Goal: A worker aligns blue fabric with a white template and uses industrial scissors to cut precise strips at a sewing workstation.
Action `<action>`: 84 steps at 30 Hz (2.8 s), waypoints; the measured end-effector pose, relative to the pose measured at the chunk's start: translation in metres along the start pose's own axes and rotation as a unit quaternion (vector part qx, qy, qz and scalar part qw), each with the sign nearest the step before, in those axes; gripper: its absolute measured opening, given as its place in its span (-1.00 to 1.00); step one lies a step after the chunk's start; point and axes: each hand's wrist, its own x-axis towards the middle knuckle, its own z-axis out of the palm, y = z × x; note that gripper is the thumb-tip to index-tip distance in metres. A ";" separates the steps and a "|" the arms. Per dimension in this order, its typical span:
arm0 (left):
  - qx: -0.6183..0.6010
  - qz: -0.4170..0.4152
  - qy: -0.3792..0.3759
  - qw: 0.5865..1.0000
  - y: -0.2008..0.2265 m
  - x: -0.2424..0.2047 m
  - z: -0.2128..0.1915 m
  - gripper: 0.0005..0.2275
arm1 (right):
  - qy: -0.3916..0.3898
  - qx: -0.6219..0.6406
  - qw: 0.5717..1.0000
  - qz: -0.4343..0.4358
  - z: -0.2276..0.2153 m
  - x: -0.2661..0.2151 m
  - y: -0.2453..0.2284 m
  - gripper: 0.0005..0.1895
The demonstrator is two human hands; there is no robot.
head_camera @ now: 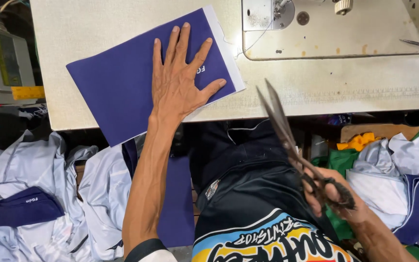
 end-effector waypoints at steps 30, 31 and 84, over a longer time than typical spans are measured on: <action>0.002 0.015 0.028 1.000 -0.006 -0.001 0.004 -0.39 | 0.126 -0.136 0.980 0.067 0.057 0.067 -0.003 -0.63; -0.002 0.014 0.025 1.000 -0.006 -0.002 0.003 -0.39 | 0.129 -0.137 0.980 0.069 0.057 0.067 -0.002 -0.64; 0.034 0.013 0.046 0.998 -0.007 -0.003 0.007 -0.43 | 0.113 -0.206 0.972 0.031 0.059 0.130 -0.041 -0.57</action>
